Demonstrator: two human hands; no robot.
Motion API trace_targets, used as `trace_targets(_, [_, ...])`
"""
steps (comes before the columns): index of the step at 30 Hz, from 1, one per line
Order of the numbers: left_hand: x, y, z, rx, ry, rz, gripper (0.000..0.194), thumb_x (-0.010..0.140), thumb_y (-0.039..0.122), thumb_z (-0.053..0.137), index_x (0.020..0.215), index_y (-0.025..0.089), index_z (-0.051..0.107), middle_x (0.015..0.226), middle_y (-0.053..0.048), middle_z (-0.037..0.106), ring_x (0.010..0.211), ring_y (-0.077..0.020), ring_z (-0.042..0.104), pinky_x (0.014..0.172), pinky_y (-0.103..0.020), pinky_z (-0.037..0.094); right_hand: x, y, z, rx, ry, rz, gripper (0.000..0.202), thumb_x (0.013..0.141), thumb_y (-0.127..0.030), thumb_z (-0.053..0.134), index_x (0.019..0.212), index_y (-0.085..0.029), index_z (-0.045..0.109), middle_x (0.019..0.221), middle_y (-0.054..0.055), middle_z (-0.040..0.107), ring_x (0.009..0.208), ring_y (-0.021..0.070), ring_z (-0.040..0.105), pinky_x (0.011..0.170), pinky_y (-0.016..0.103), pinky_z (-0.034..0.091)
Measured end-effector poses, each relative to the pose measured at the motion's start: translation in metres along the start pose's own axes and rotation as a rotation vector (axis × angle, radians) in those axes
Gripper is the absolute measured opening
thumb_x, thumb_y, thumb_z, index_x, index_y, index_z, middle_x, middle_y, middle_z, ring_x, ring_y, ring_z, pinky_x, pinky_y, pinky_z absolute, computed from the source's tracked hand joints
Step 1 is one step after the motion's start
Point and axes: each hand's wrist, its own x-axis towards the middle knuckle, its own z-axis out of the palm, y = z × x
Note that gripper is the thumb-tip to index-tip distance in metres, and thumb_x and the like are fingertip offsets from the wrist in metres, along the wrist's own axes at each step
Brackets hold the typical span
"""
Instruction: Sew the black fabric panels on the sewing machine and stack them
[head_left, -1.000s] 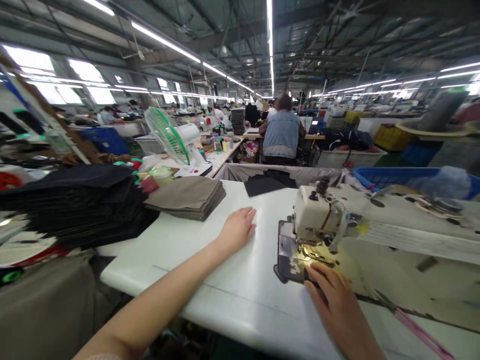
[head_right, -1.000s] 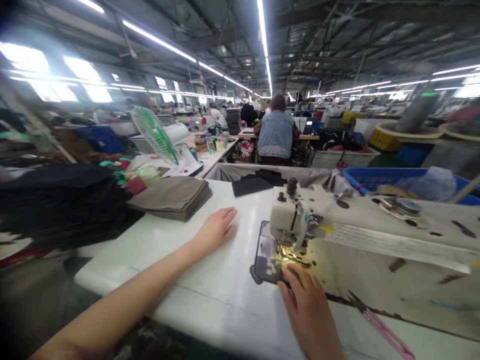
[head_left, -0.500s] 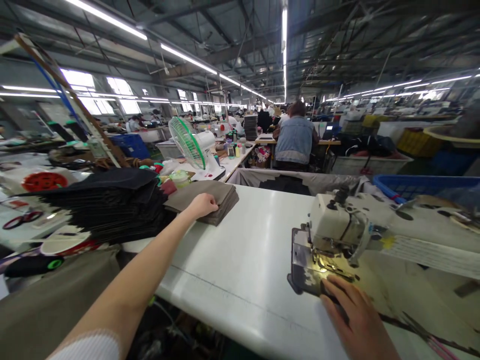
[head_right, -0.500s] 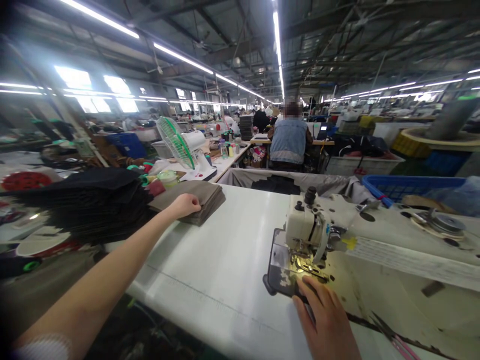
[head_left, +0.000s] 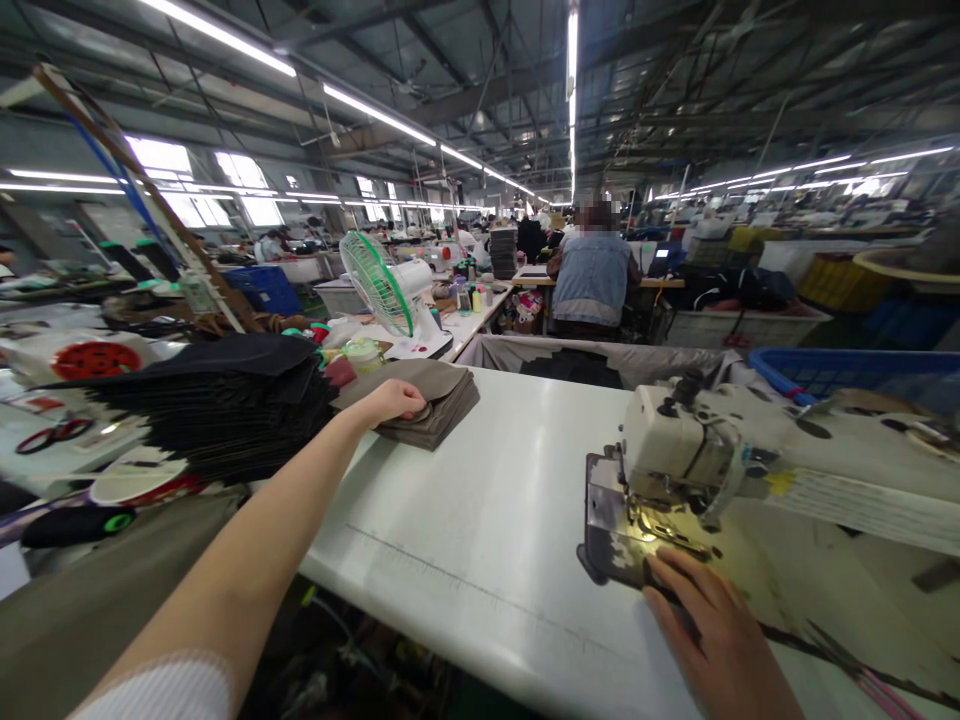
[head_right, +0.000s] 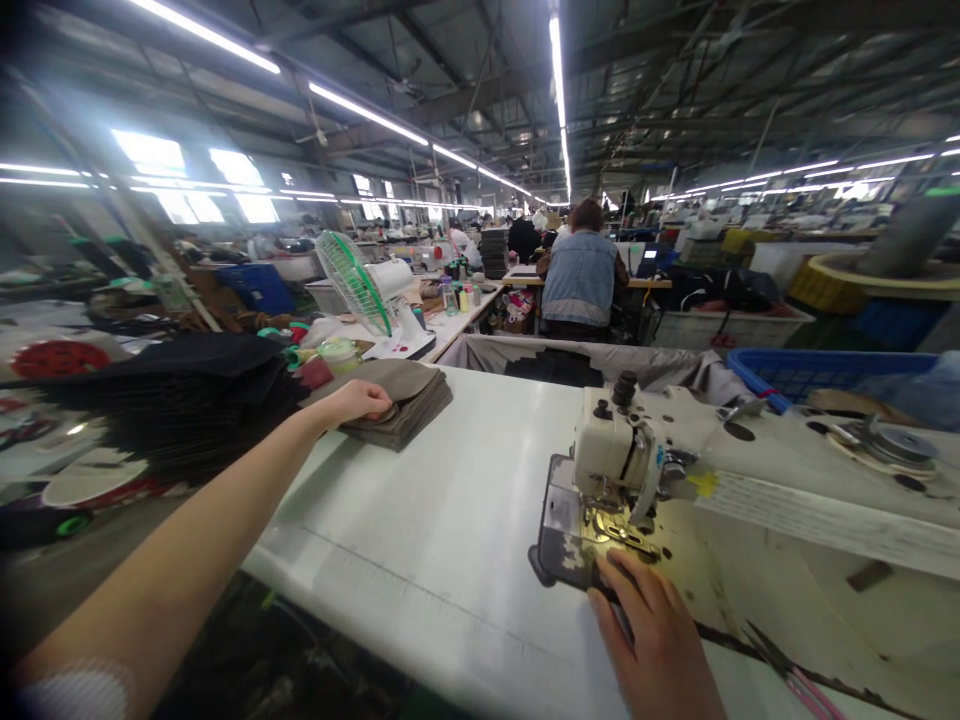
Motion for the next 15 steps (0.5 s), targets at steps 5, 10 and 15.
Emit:
trace_targets(5, [-0.001, -0.006, -0.004, -0.008, -0.018, -0.002, 0.029, 0.061, 0.046, 0.066, 0.064, 0.017, 0.068, 0.054, 0.0, 0.059, 0.049, -0.0129, 0.048, 0.049, -0.024, 0.035, 0.001, 0.0, 0.0, -0.007, -0.002, -0.009, 0.037, 0.1, -0.05, 0.047, 0.117, -0.023, 0.066, 0.116, 0.009, 0.07, 0.106, 0.0266, 0.067, 0.09, 0.043, 0.054])
trace_targets(10, [-0.005, -0.001, 0.001, 0.069, -0.027, 0.074, 0.034, 0.047, 0.045, 0.082, 0.064, 0.02, 0.067, 0.062, 0.002, 0.064, 0.063, -0.0163, 0.055, 0.057, -0.023, 0.041, -0.001, 0.0, 0.002, 0.007, 0.0, 0.012, 0.037, 0.1, -0.05, 0.047, 0.117, -0.023, 0.066, 0.116, 0.009, 0.069, 0.107, 0.0279, 0.066, 0.092, 0.045, 0.053])
trace_targets(15, [-0.011, 0.001, 0.002, 0.094, -0.022, 0.092, 0.039, 0.048, 0.051, 0.083, 0.063, 0.02, 0.065, 0.063, 0.002, 0.064, 0.064, -0.0166, 0.056, 0.058, -0.024, 0.041, -0.004, 0.001, 0.005, 0.017, -0.019, 0.032, 0.038, 0.099, -0.051, 0.047, 0.117, -0.023, 0.066, 0.118, 0.009, 0.069, 0.109, 0.029, 0.065, 0.094, 0.048, 0.052])
